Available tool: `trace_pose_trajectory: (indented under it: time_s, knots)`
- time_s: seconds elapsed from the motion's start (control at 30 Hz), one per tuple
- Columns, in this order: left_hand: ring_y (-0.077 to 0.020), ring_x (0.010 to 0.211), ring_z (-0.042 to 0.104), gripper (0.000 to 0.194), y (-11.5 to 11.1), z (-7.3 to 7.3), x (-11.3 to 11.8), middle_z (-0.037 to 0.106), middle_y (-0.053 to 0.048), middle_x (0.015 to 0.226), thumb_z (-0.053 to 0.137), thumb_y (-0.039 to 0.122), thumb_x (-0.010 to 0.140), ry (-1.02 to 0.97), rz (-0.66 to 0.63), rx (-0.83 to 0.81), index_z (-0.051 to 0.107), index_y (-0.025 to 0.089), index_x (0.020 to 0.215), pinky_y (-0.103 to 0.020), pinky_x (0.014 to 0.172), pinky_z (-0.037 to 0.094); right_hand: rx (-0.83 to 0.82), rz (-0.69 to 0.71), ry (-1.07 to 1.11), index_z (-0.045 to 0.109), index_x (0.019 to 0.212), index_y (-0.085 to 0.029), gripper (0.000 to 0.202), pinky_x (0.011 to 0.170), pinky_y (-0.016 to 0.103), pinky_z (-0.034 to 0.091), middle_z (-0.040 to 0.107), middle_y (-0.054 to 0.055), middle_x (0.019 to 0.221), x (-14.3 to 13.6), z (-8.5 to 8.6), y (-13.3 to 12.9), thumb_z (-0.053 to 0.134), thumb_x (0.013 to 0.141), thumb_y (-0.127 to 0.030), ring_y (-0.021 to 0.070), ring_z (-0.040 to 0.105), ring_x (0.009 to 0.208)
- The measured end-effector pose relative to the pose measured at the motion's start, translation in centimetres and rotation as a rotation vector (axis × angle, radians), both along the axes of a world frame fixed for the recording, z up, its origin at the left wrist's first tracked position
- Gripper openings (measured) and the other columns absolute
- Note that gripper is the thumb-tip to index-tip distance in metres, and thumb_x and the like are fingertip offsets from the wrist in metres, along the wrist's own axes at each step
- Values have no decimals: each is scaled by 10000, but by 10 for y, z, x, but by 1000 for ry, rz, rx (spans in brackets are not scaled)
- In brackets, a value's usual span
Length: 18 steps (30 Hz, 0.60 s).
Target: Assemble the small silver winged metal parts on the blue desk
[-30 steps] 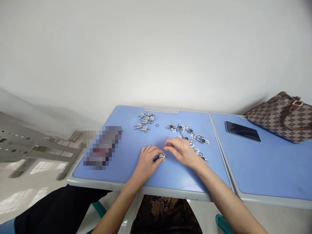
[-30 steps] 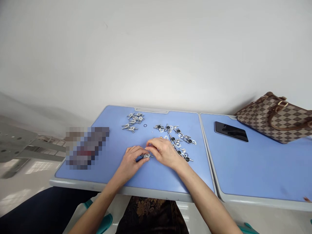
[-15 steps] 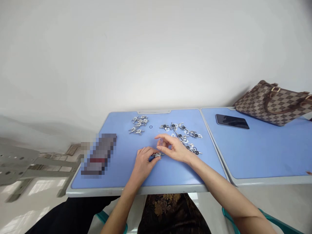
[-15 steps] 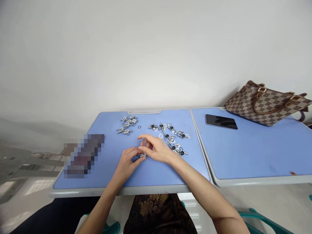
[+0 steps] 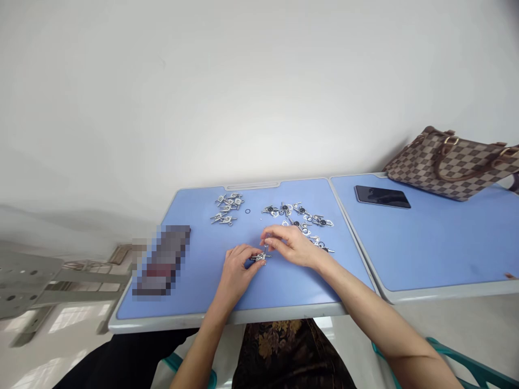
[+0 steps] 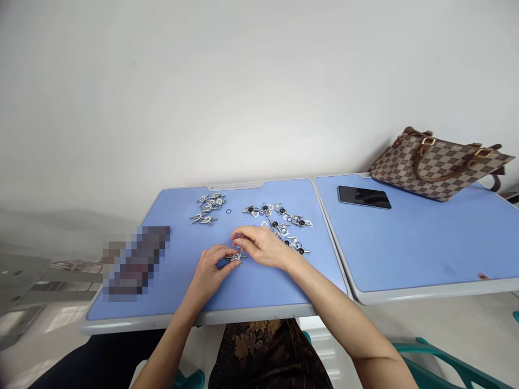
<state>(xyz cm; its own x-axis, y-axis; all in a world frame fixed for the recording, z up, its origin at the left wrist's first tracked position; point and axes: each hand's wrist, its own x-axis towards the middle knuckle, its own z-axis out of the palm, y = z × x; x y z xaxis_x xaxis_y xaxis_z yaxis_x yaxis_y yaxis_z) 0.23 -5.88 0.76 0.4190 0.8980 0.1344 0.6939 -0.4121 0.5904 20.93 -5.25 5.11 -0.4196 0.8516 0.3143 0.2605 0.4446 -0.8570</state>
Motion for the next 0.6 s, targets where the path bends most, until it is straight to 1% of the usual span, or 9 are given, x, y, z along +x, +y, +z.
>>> trace_pose_trajectory:
  time_s: [0.13,0.23,0.4,0.6]
  knots:
    - [-224,934,637,106,-1,1,0,715,-23,946,647,311,856,3,-7,-2,684,246,931,-391,871,421,85,-5,-76,607,981,-189,152,702,257,498,695,19,849,-2,1,0,455,977,-187,122,653,692]
    - [-224,938,636,101,-1,1,0,716,-21,950,647,305,859,-3,-12,12,683,249,934,-393,869,424,138,-18,-94,613,960,-190,144,713,269,496,690,17,822,-3,0,-1,471,976,-206,134,643,703]
    - [-220,935,637,94,-1,0,0,717,-19,945,649,297,858,-9,-6,19,681,246,931,-389,871,427,119,-38,-27,613,945,-192,148,700,257,508,691,34,874,-3,-1,-1,471,979,-220,128,651,709]
    - [-225,944,633,81,-2,1,1,710,-14,946,661,271,858,-13,-8,7,674,248,935,-390,875,408,137,-16,-66,607,953,-196,145,703,260,501,687,28,863,-2,-3,-1,466,983,-215,130,643,716]
